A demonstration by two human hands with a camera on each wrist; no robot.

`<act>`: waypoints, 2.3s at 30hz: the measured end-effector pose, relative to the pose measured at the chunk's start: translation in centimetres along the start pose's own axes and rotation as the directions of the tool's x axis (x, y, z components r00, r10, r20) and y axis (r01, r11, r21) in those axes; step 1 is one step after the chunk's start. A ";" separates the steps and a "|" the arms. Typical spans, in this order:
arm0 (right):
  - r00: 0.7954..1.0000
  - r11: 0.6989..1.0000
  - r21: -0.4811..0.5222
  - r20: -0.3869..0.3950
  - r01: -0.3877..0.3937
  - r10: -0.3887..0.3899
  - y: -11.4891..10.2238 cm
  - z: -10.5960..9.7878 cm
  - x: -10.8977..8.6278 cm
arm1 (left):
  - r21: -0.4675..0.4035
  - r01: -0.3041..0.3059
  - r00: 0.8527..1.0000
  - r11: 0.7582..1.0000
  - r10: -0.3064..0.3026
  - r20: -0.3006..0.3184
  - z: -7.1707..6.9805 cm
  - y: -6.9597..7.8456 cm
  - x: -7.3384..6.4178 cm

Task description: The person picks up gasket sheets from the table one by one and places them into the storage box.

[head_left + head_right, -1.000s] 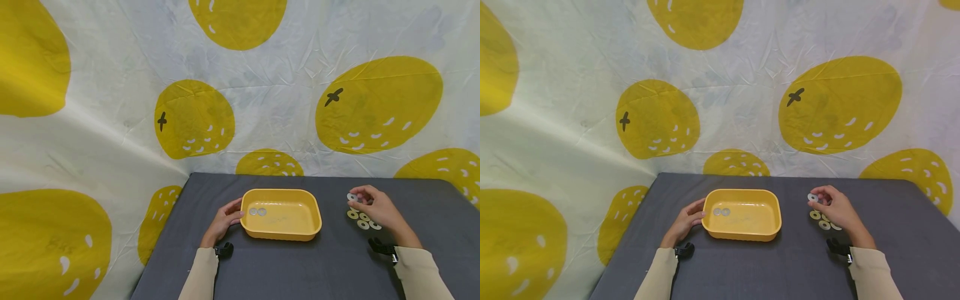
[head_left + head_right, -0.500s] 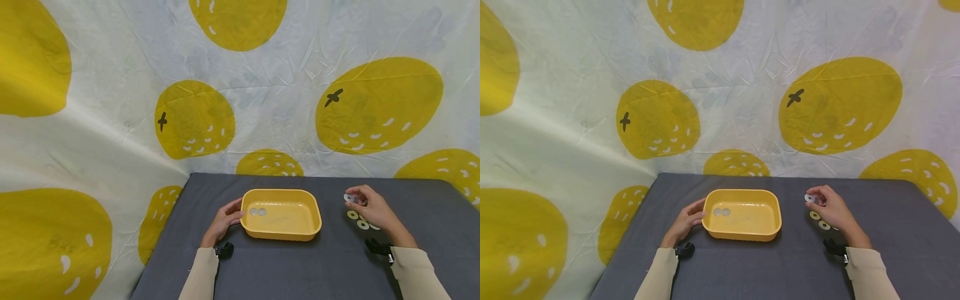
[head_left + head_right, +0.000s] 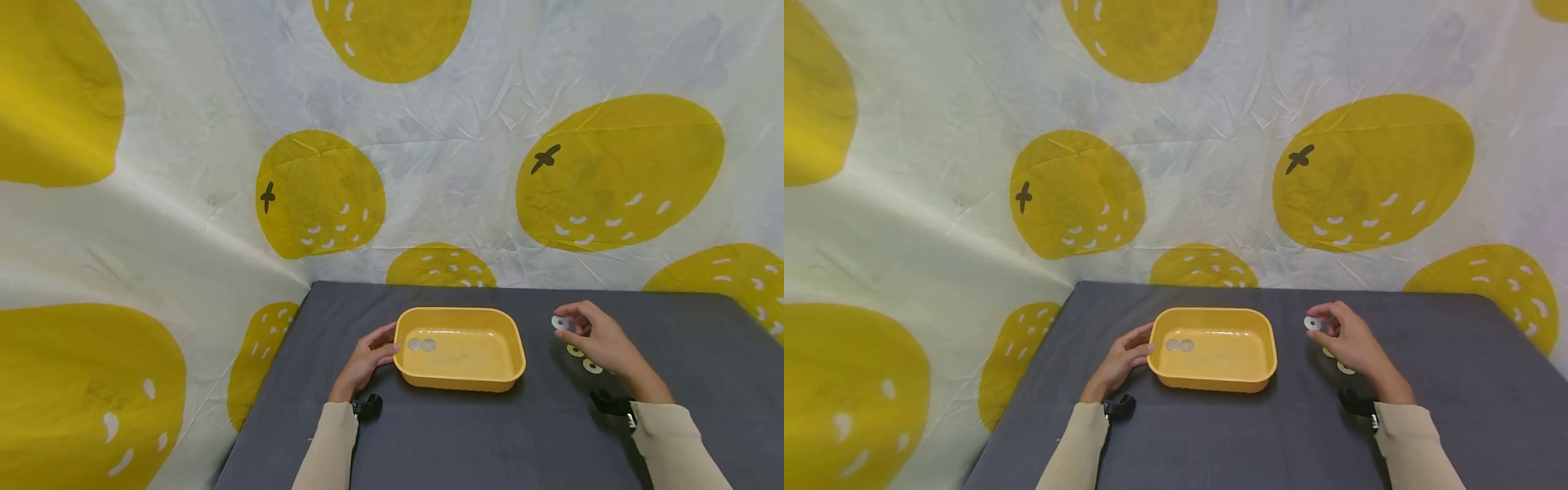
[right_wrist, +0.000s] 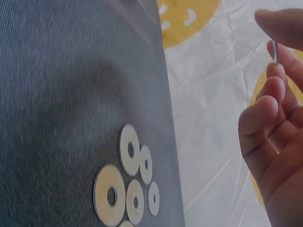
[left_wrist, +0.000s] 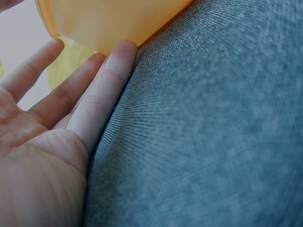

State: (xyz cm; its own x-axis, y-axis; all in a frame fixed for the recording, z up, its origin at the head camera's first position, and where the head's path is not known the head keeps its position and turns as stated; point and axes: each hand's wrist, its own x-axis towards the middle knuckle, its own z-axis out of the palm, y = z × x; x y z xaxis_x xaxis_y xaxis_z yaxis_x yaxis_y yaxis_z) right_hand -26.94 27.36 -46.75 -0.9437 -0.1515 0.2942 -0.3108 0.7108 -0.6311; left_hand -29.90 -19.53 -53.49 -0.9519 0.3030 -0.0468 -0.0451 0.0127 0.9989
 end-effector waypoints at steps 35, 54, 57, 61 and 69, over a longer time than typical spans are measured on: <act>0.993 0.995 0.079 0.091 0.065 -0.072 -6.7 2.4 2.7 | -0.004 0.012 1.000 1.000 -0.012 0.004 0.1 0.4 -0.2; 0.979 0.983 0.133 0.144 0.123 -0.142 -8.3 4.6 5.9 | -0.004 0.002 1.000 1.000 -0.002 0.006 0.0 -0.2 0.0; 0.974 0.977 0.153 0.145 0.150 -0.172 -8.6 5.0 6.2 | -0.006 -0.002 1.000 1.000 0.002 0.006 0.1 -0.3 -0.1; 0.970 0.974 0.158 0.156 0.162 -0.187 -8.9 5.7 6.5 | -0.004 0.003 1.000 1.000 -0.003 -0.001 0.1 -0.2 -0.1; 0.965 0.973 0.168 0.181 0.159 -0.189 -9.5 7.2 7.4 | 0.001 -0.014 1.000 1.000 0.014 0.002 0.1 -0.2 -0.1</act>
State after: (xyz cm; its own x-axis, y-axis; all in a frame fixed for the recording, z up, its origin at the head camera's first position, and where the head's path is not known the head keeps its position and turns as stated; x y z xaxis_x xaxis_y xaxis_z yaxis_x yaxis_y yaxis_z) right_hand -31.80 14.60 -43.74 -0.8725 -0.4052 0.2731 -0.4716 0.5519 -0.6878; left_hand -29.79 -19.51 -53.68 -0.9518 0.3050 -0.0326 -0.0311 0.0098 0.9995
